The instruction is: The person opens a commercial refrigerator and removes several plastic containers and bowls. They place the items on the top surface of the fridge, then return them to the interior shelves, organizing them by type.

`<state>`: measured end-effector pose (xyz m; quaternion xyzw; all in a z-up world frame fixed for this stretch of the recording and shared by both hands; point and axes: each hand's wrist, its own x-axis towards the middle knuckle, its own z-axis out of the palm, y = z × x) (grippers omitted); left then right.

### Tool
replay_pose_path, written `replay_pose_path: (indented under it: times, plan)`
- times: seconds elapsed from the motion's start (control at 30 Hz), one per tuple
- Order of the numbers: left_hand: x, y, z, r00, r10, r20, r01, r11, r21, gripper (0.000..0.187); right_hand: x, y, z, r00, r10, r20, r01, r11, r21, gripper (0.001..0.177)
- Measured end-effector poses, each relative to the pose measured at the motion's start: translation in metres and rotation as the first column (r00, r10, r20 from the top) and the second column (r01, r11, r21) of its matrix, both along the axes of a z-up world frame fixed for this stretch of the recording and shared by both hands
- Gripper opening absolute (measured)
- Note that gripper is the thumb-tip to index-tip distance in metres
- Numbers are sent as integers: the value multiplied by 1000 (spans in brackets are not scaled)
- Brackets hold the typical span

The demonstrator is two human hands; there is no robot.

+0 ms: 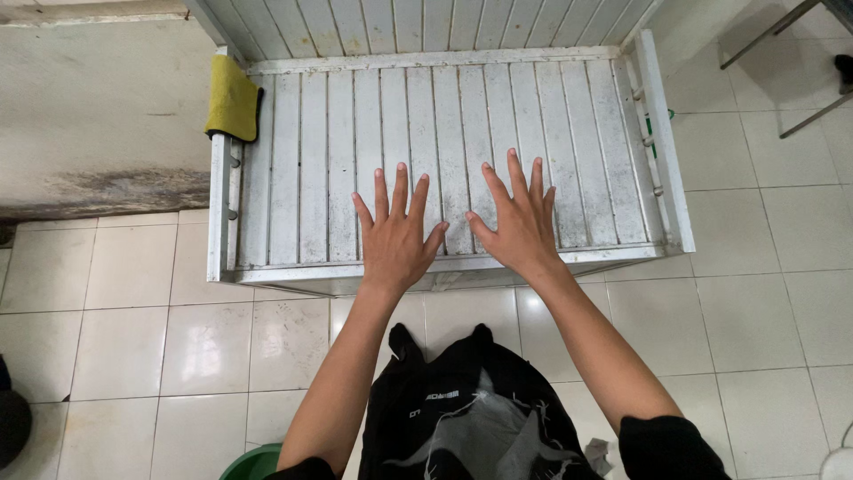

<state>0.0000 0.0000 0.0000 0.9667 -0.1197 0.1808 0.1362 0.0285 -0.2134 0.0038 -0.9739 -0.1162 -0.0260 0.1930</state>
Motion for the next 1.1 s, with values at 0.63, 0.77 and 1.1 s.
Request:
replay_pose_path:
  times: [0.63, 0.77, 1.1]
  plan:
    - [7, -43, 18, 837, -278, -472, 70, 909, -411, 128, -1, 21, 4, 984, 110, -139, -140, 965, -222, 82]
    - [9, -24, 8, 922, -120, -368, 64, 985, -160, 98, -5, 17, 8, 993, 86, -75, -99, 978, -186, 75]
    - [12, -12, -4, 975, -39, -219, 38, 999, -9, 83, 1, 3, 7, 999, 20, -48, -25, 993, -117, 72]
